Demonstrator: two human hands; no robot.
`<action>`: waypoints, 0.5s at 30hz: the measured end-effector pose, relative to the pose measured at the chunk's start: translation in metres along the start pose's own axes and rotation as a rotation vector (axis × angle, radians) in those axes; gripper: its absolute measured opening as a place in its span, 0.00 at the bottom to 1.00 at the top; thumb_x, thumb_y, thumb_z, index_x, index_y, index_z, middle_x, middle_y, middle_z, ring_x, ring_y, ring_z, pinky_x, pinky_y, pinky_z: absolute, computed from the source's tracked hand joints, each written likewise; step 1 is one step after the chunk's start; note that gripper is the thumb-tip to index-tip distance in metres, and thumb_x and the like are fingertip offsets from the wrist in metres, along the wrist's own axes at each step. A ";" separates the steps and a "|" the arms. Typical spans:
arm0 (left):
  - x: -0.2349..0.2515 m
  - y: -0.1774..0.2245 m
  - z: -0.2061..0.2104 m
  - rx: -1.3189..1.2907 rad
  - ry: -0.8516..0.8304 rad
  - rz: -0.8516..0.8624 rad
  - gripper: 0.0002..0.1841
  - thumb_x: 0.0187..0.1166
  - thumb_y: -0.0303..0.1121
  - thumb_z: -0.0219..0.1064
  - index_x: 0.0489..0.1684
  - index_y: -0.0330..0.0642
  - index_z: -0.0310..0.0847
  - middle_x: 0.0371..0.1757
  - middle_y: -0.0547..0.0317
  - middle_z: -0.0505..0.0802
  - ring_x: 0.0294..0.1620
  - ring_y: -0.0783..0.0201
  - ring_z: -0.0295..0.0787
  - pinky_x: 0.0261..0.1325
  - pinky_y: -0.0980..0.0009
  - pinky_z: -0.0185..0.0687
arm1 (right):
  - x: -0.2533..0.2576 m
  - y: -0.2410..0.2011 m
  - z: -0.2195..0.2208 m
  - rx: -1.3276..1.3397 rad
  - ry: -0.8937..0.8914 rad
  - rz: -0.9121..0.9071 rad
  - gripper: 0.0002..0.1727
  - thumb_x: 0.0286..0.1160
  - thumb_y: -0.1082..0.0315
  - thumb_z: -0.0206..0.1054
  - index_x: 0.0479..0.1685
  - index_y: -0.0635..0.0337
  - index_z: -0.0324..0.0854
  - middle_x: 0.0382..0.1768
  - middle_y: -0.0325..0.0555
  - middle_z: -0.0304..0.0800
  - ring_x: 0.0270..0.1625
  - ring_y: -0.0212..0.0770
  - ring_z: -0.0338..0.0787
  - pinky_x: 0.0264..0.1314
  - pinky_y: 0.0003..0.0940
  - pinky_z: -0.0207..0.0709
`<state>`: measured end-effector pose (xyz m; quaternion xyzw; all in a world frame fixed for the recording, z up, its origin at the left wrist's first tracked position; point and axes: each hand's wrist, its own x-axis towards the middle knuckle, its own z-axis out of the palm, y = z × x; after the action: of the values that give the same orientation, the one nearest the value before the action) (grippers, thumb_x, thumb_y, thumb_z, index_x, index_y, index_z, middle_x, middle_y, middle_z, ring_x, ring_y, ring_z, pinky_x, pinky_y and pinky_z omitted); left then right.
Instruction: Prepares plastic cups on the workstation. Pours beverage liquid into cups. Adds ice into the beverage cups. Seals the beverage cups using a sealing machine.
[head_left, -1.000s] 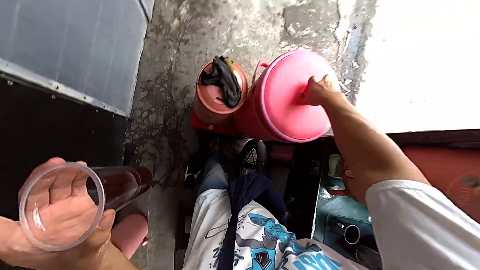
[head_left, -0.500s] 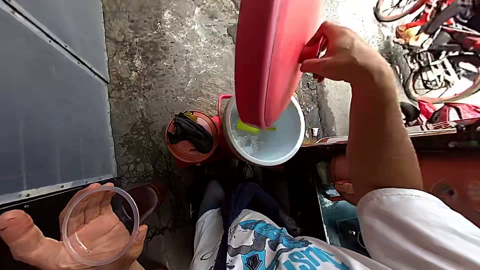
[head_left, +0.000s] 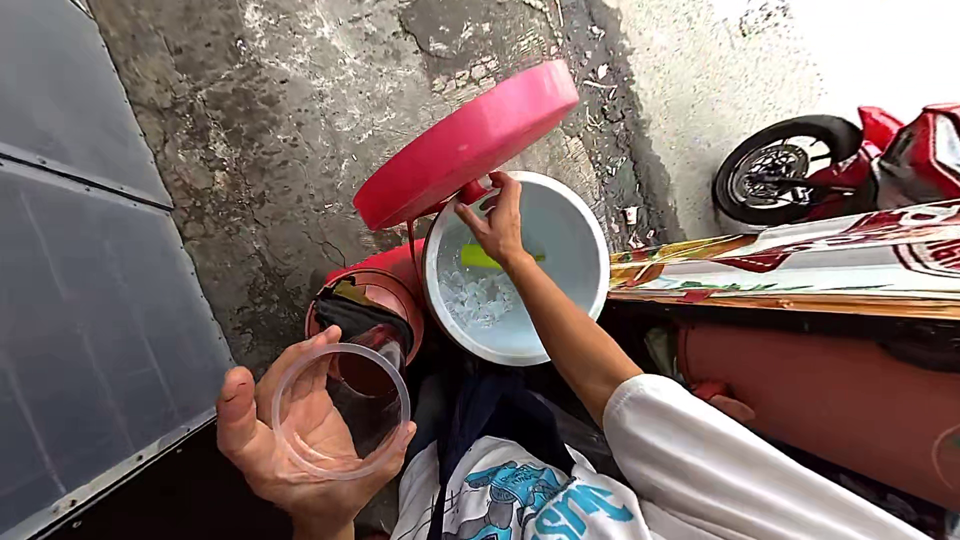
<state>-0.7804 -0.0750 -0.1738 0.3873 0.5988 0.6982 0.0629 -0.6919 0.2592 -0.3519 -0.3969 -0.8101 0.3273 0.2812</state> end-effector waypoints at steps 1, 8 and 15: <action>0.001 -0.003 0.008 -0.015 -0.008 -0.005 0.62 0.44 0.41 0.92 0.90 0.62 0.54 0.76 0.59 0.82 0.73 0.52 0.83 0.76 0.52 0.82 | -0.010 0.021 -0.011 -0.086 -0.022 -0.044 0.40 0.71 0.45 0.75 0.68 0.73 0.72 0.62 0.66 0.82 0.49 0.50 0.91 0.48 0.45 0.87; -0.006 -0.024 0.074 -0.102 0.016 -0.044 0.61 0.46 0.39 0.91 0.89 0.67 0.54 0.75 0.61 0.84 0.72 0.54 0.85 0.73 0.55 0.85 | -0.061 0.202 -0.018 -0.903 -1.040 0.052 0.22 0.81 0.79 0.61 0.74 0.65 0.76 0.67 0.70 0.82 0.70 0.70 0.82 0.71 0.66 0.73; -0.044 -0.083 0.138 -0.156 0.039 -0.097 0.62 0.42 0.30 0.93 0.87 0.66 0.57 0.75 0.59 0.83 0.74 0.53 0.83 0.78 0.48 0.81 | -0.066 0.085 -0.034 -0.556 -1.172 0.470 0.18 0.84 0.70 0.61 0.64 0.74 0.72 0.47 0.68 0.88 0.47 0.64 0.92 0.50 0.60 0.85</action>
<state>-0.6959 0.0321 -0.2699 0.3379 0.5617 0.7464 0.1150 -0.5938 0.2549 -0.4072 -0.3768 -0.7748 0.3203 -0.3939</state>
